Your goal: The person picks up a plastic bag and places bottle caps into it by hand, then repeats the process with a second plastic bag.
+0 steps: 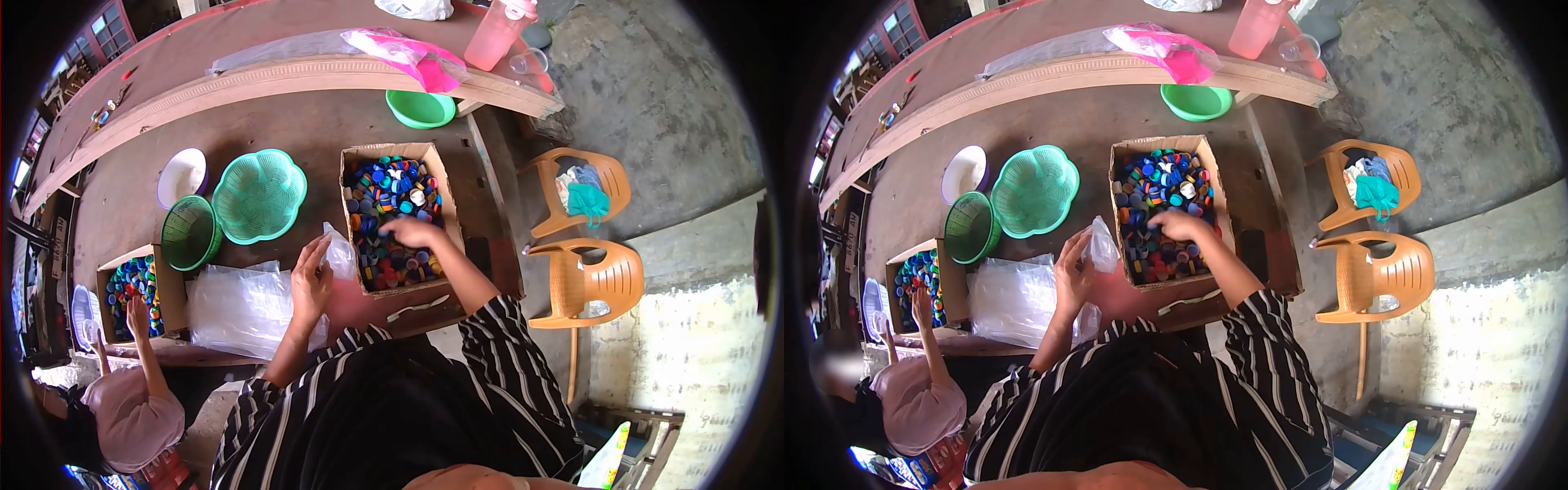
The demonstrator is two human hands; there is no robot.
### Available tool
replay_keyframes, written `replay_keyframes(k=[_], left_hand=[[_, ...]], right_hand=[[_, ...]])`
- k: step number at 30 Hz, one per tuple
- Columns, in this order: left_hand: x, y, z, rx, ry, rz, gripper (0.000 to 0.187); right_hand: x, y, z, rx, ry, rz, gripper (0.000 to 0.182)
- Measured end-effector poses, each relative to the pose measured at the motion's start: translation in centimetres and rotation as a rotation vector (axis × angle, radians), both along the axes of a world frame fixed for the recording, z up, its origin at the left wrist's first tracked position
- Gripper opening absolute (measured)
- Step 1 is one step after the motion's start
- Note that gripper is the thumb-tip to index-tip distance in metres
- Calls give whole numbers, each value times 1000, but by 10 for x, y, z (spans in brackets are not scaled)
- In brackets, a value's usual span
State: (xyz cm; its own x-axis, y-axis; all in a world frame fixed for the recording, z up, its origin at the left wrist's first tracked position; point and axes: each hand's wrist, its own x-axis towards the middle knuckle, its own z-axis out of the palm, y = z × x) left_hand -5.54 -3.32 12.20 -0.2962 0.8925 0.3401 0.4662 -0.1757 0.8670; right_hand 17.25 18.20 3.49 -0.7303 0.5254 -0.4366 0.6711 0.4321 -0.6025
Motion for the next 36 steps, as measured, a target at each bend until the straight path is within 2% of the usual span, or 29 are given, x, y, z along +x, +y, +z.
replay_keyframes(k=[1,3,5,6,7,9,11,12,13,15,16,19,20,23,24,25,27,30,31,33,35,36], left_hand=[[1,-1,1,10,-2,5,53],[2,-3,0,24,5,29,53],[0,-7,1,19,9,47,53],[-1,-9,1,10,6,56,52],[-2,-11,1,1,2,64,52],[-6,-11,-1,-5,8,86,52],[-8,-9,-3,-1,21,105,52],[-8,-7,-4,7,35,112,52],[-7,-4,-3,15,48,119,52],[-3,-1,-1,-19,33,115,52],[-1,1,-2,-28,26,111,53],[6,4,-7,-33,13,111,53],[8,5,-8,-30,8,115,53],[14,5,-6,-49,-16,116,54],[15,4,-7,-50,-7,121,54],[15,4,-7,-52,2,125,54],[15,5,-6,-61,10,133,53],[13,7,-4,-70,8,146,53],[12,8,-6,-60,8,154,53],[9,11,-9,-53,0,171,53],[7,14,-13,-64,-16,181,52],[6,16,-14,-66,-14,191,52]], right_hand=[[4,13,8,15,115,-14,50],[16,31,33,49,163,-139,46],[30,32,62,-87,90,-359,42],[44,32,51,93,255,-327,38],[50,23,55,186,176,-403,31],[66,4,61,192,-14,-395,34],[73,-10,44,182,-347,-447,61],[74,-19,38,138,-402,-447,83],[73,-37,25,388,-350,-403,87],[56,-50,21,304,-486,-461,110],[46,-54,22,249,-461,-495,122],[21,-39,4,89,-377,-640,126],[20,-28,-28,155,-328,-658,130],[5,-12,15,154,-204,-583,125],[12,3,-2,259,-39,-539,116],[13,16,9,237,186,-446,103],[15,17,49,-188,384,-594,97],[38,24,48,53,344,-483,81],[46,16,50,30,336,-506,79],[63,-8,38,287,96,-465,80],[79,-42,7,443,23,-481,88],[85,-58,-9,334,64,-542,92]])
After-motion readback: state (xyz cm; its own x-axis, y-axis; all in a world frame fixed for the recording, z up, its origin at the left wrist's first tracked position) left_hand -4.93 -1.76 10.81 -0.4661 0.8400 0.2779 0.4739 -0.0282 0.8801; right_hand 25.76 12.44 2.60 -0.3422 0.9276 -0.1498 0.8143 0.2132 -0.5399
